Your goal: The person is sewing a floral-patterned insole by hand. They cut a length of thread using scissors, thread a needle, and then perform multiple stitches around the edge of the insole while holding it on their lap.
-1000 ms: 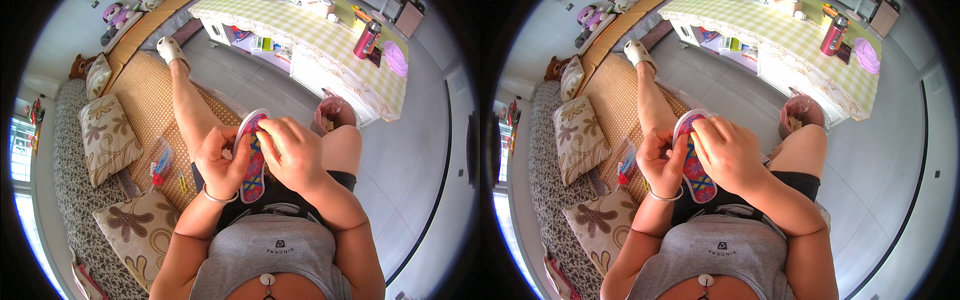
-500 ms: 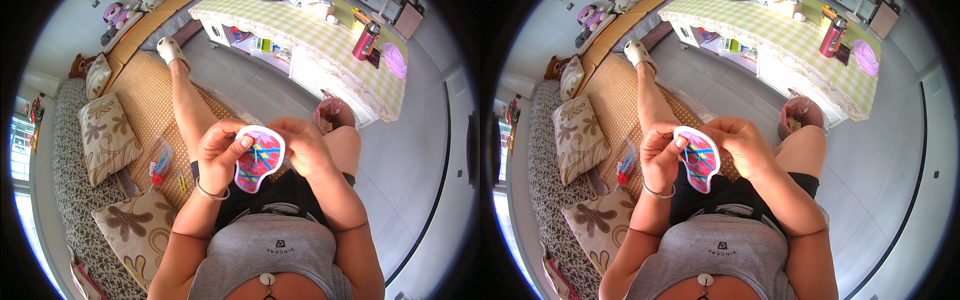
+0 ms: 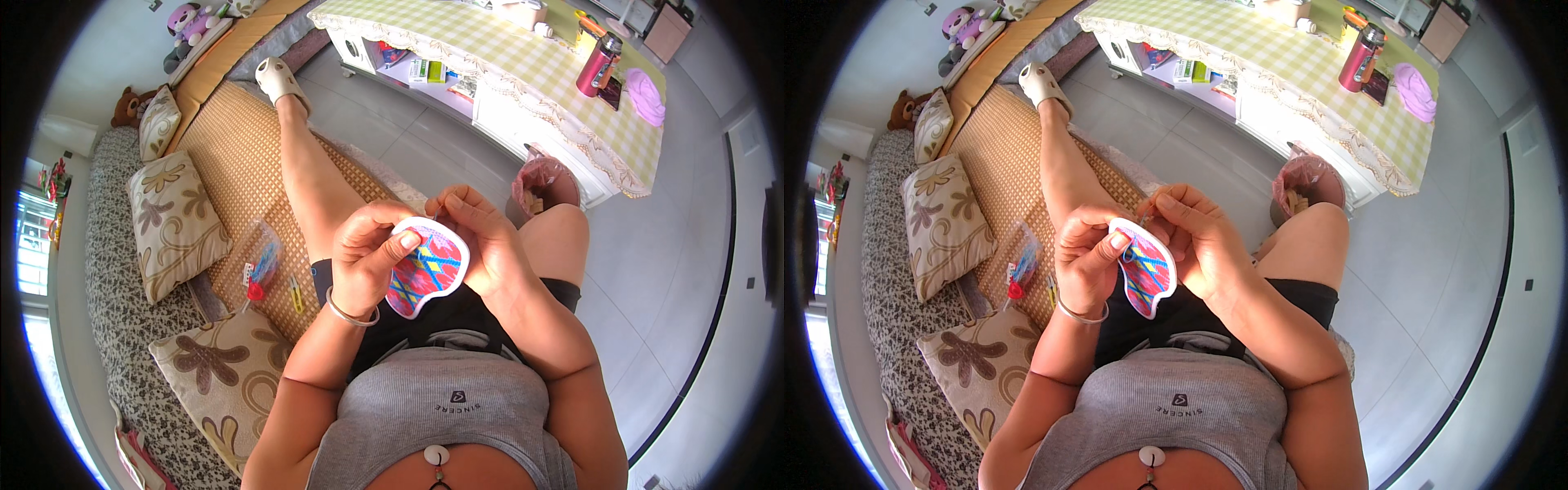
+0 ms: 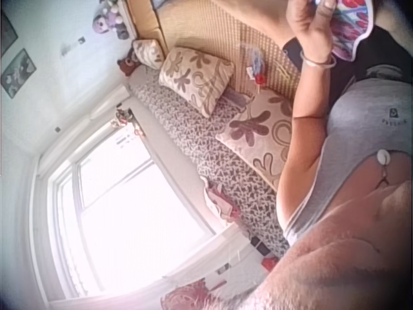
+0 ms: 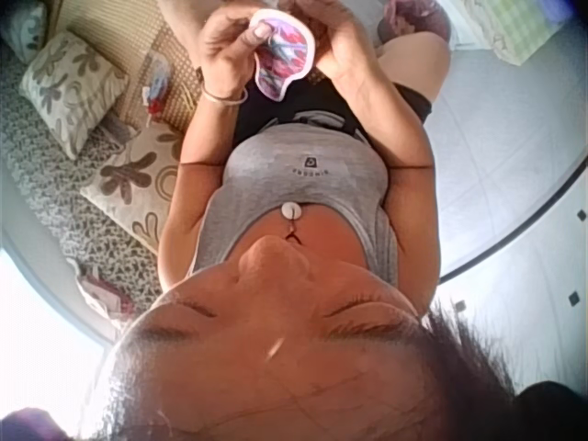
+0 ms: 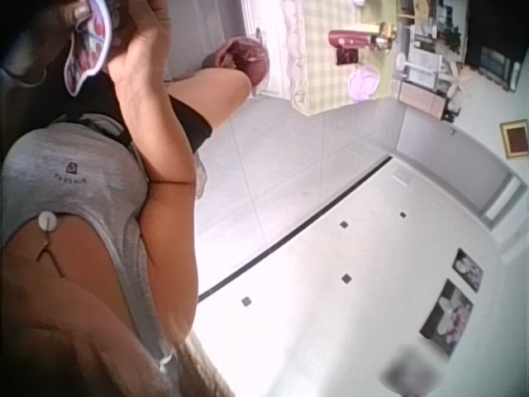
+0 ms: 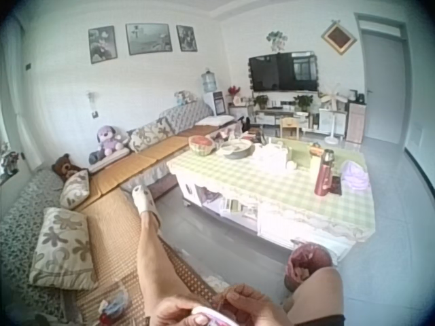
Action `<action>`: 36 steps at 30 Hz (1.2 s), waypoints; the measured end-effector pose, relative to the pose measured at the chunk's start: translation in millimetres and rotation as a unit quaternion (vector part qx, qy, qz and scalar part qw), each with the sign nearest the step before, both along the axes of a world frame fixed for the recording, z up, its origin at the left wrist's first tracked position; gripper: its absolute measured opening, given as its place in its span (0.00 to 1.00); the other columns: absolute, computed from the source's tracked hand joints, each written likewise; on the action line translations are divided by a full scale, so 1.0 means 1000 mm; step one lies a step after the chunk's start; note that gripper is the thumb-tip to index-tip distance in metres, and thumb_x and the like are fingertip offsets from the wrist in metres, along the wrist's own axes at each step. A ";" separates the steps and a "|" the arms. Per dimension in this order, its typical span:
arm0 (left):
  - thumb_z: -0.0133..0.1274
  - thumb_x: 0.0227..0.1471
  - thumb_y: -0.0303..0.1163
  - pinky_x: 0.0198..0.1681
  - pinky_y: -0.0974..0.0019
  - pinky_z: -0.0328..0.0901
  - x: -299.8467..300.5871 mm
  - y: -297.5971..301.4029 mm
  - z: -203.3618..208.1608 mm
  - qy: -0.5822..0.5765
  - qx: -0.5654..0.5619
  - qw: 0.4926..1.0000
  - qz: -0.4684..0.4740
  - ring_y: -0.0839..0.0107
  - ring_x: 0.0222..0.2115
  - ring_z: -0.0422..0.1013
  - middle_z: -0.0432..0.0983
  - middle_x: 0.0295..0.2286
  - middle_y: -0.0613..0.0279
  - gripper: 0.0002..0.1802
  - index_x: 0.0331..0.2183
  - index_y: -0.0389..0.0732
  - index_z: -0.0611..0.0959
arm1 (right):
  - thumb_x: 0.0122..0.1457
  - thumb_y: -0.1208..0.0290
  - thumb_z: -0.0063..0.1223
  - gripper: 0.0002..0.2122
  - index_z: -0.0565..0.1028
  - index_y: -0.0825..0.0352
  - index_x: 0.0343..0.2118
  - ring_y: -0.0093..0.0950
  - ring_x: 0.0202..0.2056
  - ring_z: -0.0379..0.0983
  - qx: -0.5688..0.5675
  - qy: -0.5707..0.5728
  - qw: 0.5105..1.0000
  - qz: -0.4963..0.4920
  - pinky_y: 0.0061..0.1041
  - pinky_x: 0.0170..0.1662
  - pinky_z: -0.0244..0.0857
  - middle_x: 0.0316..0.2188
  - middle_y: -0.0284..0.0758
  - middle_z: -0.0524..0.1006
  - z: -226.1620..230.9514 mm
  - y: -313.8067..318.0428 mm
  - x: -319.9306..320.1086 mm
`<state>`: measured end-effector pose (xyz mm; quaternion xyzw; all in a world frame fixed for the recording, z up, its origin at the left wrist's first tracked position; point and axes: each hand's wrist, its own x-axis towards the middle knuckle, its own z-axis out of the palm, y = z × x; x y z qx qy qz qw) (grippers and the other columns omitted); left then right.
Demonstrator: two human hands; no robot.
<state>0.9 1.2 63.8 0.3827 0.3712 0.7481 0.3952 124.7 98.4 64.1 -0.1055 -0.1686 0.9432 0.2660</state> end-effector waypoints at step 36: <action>0.52 0.51 0.33 0.26 0.73 0.56 -0.009 0.024 -0.047 -0.369 0.093 0.871 -0.312 0.77 0.22 0.60 0.65 0.20 0.70 0.12 0.37 0.39 0.74 | 0.48 0.84 0.57 0.06 0.75 0.68 0.29 0.26 0.18 0.74 0.705 -0.185 0.622 -0.285 0.22 0.20 0.66 0.18 0.34 0.73 0.022 -0.013 -0.010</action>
